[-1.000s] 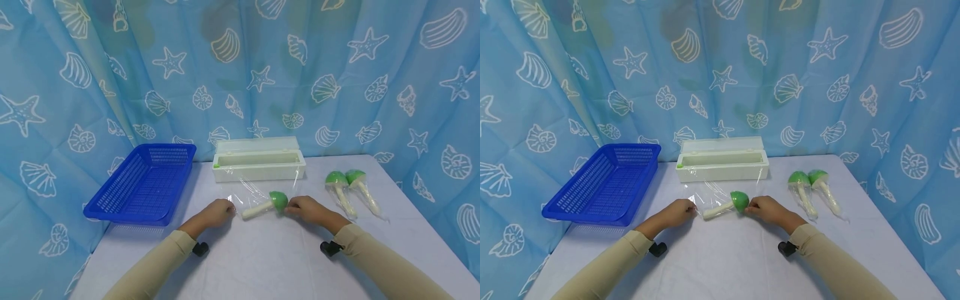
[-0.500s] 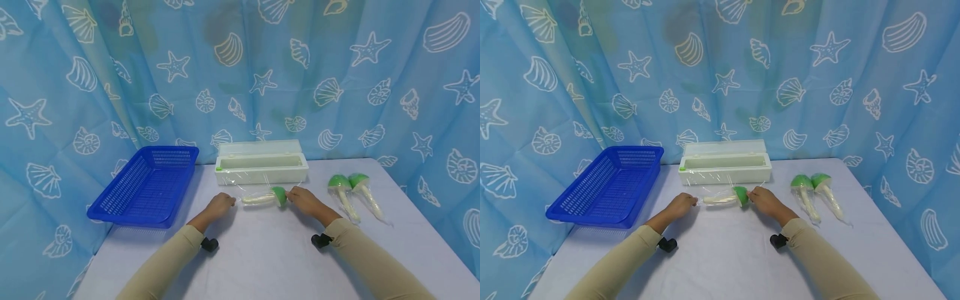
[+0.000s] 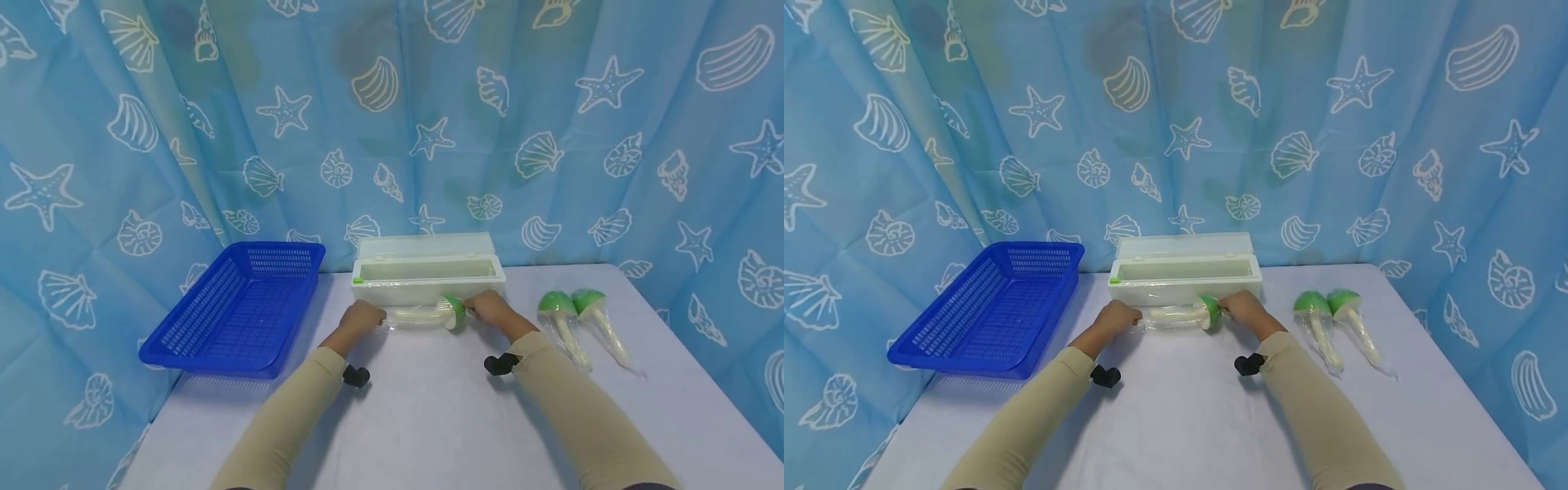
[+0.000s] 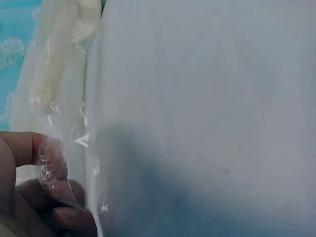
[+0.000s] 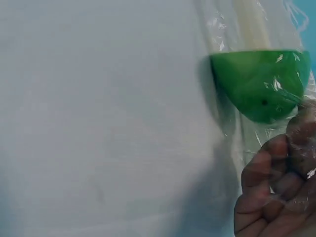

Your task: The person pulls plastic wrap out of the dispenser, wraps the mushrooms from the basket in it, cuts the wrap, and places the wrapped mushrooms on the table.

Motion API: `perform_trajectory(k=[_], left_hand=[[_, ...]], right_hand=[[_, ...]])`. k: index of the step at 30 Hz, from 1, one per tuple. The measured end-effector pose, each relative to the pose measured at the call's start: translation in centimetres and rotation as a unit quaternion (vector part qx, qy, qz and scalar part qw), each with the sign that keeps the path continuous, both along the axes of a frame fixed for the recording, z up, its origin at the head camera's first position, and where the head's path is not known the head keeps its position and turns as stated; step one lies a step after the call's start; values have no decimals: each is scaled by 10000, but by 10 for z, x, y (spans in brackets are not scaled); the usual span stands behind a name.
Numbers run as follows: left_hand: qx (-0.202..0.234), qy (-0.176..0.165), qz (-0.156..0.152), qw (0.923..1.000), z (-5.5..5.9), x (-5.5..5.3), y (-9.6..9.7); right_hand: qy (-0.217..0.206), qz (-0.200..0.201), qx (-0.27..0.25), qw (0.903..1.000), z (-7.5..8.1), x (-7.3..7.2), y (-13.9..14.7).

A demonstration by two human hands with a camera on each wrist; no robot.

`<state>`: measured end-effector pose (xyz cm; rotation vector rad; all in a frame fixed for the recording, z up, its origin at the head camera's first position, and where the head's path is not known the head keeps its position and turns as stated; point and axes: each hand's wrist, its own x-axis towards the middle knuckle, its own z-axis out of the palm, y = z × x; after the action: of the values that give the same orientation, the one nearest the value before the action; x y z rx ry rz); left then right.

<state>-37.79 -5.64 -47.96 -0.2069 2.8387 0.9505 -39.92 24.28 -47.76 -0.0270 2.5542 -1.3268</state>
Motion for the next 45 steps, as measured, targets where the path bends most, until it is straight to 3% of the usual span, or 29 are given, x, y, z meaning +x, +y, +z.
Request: perform_trajectory(k=[5, 8, 12, 15, 18, 23, 26, 30, 33, 36, 39, 42, 45], left_hand=[[-216, 211, 198, 9993, -4, -1, -1], [-137, 258, 335, 9990, -3, 2, -1], [-42, 480, 716, 9963, 3, 4, 0], [-58, 658, 895, 9938, 7, 3, 1], [39, 730, 855, 9937, 6, 1, 2], [684, 673, 835, 9919, -3, -3, 4], [947, 656, 990, 9884, -8, -2, 4], [1228, 785, 1199, 9820, -10, -1, 5], [1354, 840, 1348, 9780, -10, -2, 6], [1307, 830, 1512, 9763, -10, -2, 5], [1141, 776, 1532, 9785, -9, 0, 3], [1035, 681, 1240, 9845, -7, 4, 2], [890, 628, 852, 9904, -9, 3, 0]], right_hand=[[-382, -558, -247, 9974, -10, -5, 4], [-2, -826, 154, 9965, -13, 0, 4], [695, -1288, 705, 9867, -10, 6, -3], [816, -1448, 576, 9844, -6, 6, -8], [698, -1461, 361, 9861, -7, 2, -9], [491, -1659, -2, 9849, -19, 1, -2], [644, -1684, -53, 9836, -24, 4, 0], [774, -1910, -184, 9784, -24, 4, -4], [615, -2152, -563, 9730, -21, 4, -7], [392, -1988, -886, 9752, -20, 3, -6], [309, -1451, -733, 9862, -21, 2, 0], [356, -941, -458, 9939, -24, 1, 7], [372, -646, -521, 9959, -29, -3, 8]])
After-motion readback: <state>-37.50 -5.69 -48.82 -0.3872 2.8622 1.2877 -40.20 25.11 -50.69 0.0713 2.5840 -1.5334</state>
